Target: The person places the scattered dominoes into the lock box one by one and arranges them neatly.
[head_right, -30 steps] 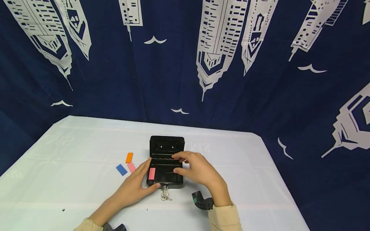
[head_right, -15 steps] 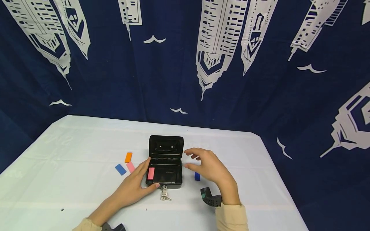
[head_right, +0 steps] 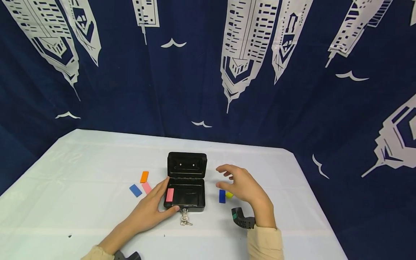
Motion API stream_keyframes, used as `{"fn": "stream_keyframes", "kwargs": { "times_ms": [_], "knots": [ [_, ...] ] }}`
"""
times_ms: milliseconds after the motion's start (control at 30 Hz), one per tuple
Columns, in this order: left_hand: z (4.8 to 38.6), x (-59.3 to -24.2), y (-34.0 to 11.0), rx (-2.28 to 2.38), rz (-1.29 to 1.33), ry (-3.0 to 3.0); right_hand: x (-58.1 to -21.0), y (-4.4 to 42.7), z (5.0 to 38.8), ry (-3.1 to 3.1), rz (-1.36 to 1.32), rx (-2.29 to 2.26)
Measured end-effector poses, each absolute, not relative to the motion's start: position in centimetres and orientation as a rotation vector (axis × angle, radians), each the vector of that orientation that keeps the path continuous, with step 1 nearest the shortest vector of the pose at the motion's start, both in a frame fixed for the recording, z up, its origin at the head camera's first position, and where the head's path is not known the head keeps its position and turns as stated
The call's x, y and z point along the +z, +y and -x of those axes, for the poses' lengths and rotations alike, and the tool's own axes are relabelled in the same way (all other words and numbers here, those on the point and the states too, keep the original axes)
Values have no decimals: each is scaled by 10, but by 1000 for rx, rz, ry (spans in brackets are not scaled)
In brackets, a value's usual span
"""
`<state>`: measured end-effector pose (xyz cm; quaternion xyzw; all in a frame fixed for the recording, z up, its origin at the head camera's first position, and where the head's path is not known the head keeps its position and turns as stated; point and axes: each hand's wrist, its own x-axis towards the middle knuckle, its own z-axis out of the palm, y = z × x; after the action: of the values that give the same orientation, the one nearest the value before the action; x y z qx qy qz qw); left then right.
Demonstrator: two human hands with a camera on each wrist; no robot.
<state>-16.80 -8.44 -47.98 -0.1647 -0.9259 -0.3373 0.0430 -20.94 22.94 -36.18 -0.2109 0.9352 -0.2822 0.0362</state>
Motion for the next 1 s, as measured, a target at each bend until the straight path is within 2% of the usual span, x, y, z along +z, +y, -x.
{"fn": "stream_keyframes", "kwargs": {
  "times_ms": [400,767,1000],
  "knots": [
    [168,-479,-86,-1045,504,-2835,-368,241,214,2783,581,-919],
    [166,-480,-85,-1042,502,-2824,-375,245,214,2650,397,-950],
    [168,-480,-84,-1040,507,-2829,-384,247,217,2621,396,-940]
  ]
}}
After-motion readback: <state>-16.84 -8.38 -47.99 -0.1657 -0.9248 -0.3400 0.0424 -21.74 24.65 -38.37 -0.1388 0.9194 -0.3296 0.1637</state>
